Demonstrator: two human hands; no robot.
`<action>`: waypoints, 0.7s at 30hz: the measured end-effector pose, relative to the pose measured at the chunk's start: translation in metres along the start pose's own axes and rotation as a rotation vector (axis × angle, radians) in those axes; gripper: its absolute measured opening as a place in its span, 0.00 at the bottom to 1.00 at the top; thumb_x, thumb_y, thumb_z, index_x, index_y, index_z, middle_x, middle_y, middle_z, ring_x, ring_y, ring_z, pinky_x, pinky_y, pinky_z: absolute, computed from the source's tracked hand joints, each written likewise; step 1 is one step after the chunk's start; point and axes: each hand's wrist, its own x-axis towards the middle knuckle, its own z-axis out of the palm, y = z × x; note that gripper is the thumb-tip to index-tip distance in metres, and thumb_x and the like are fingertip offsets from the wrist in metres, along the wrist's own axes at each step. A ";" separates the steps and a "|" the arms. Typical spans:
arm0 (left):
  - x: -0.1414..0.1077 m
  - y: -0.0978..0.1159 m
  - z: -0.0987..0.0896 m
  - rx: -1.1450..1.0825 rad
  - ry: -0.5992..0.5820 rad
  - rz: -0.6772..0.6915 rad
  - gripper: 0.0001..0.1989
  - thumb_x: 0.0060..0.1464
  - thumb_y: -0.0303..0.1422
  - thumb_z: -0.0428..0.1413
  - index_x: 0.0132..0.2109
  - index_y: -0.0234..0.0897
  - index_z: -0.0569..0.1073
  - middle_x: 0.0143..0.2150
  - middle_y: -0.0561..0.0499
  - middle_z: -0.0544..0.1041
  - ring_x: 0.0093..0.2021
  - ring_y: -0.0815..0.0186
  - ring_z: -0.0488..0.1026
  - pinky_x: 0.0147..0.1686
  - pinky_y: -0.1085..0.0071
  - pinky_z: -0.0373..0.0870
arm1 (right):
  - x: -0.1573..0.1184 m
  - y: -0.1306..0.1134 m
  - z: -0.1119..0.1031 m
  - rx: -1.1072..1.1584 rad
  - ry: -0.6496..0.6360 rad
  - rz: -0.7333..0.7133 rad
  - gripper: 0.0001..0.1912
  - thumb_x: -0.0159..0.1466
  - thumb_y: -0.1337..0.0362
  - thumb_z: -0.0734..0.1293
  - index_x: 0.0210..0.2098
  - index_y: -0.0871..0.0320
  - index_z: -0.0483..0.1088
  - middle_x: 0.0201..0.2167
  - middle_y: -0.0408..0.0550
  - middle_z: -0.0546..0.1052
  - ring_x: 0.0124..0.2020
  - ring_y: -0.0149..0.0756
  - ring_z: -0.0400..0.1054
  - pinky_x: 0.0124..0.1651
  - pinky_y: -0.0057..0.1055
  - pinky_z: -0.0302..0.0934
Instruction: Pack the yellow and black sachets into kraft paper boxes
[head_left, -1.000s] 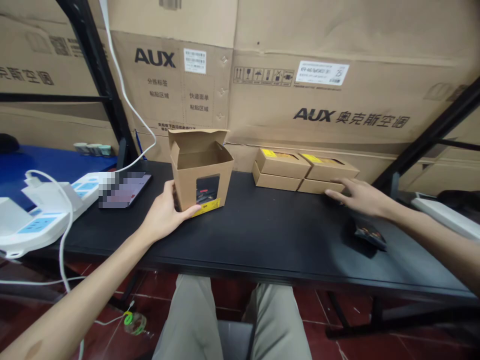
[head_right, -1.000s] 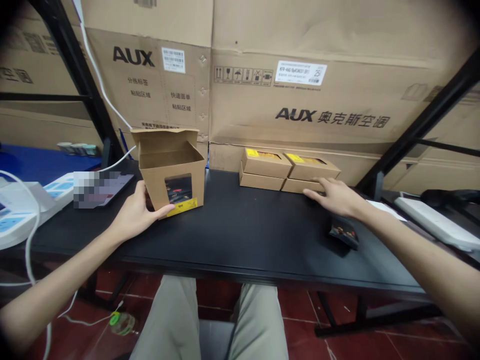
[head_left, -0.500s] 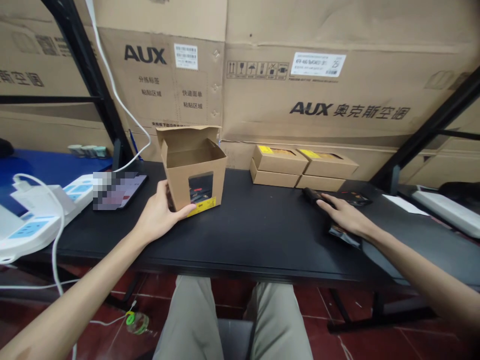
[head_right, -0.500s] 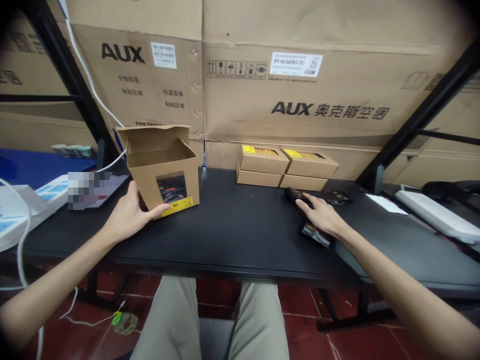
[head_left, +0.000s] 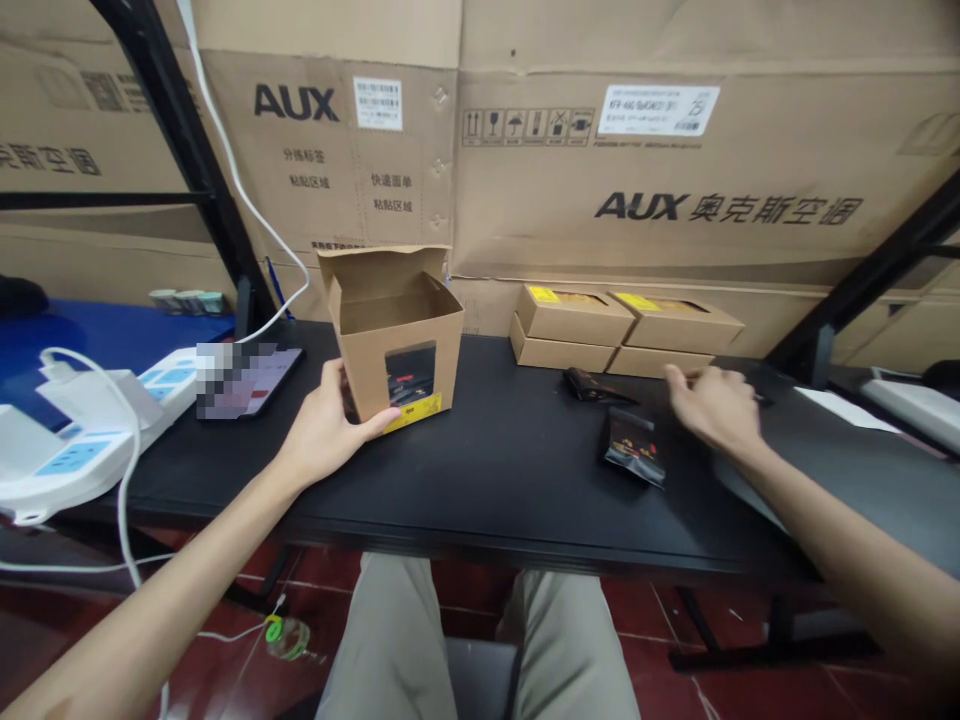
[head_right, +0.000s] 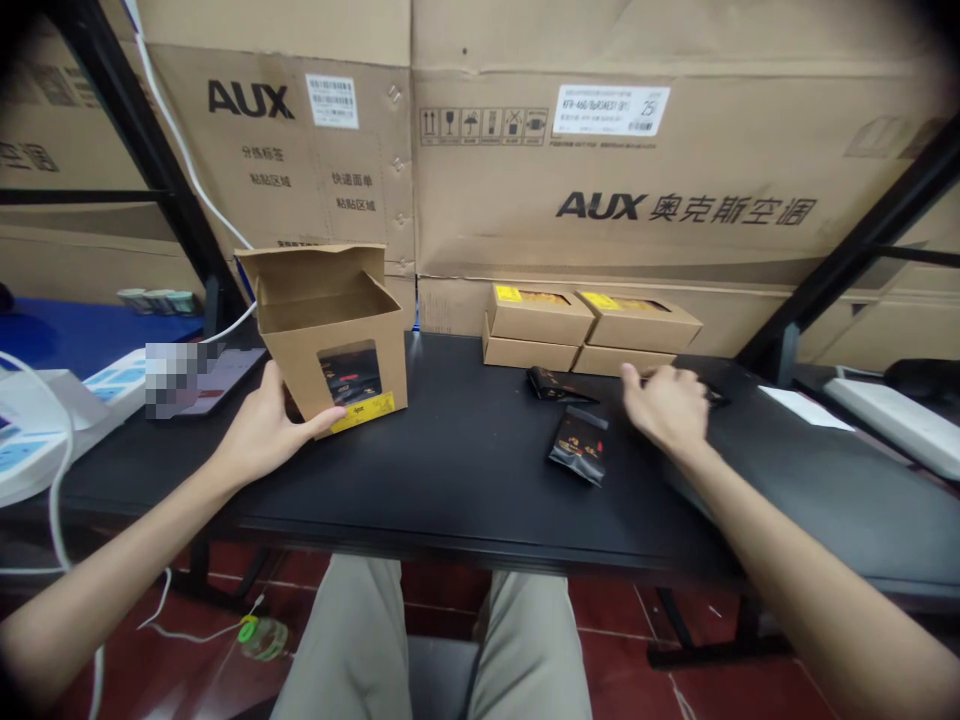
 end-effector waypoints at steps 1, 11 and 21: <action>0.000 0.000 0.000 -0.002 -0.003 -0.003 0.37 0.46 0.55 0.63 0.55 0.40 0.61 0.54 0.36 0.82 0.50 0.43 0.83 0.46 0.52 0.80 | 0.004 0.013 -0.001 -0.053 0.011 0.076 0.38 0.72 0.50 0.53 0.60 0.82 0.70 0.60 0.87 0.70 0.65 0.72 0.65 0.64 0.57 0.60; 0.000 -0.001 0.001 -0.022 -0.001 -0.009 0.38 0.45 0.56 0.64 0.55 0.41 0.62 0.55 0.38 0.82 0.53 0.42 0.82 0.47 0.52 0.80 | -0.008 0.067 -0.008 -0.292 -0.180 -0.149 0.36 0.71 0.47 0.55 0.68 0.64 0.68 0.60 0.76 0.71 0.65 0.66 0.63 0.64 0.50 0.58; 0.000 0.001 0.001 -0.017 0.019 0.006 0.36 0.45 0.54 0.65 0.55 0.41 0.62 0.53 0.37 0.83 0.50 0.43 0.83 0.44 0.53 0.81 | -0.001 0.028 -0.002 -0.133 -0.225 -0.486 0.27 0.66 0.47 0.67 0.52 0.63 0.75 0.52 0.68 0.77 0.56 0.61 0.70 0.62 0.49 0.64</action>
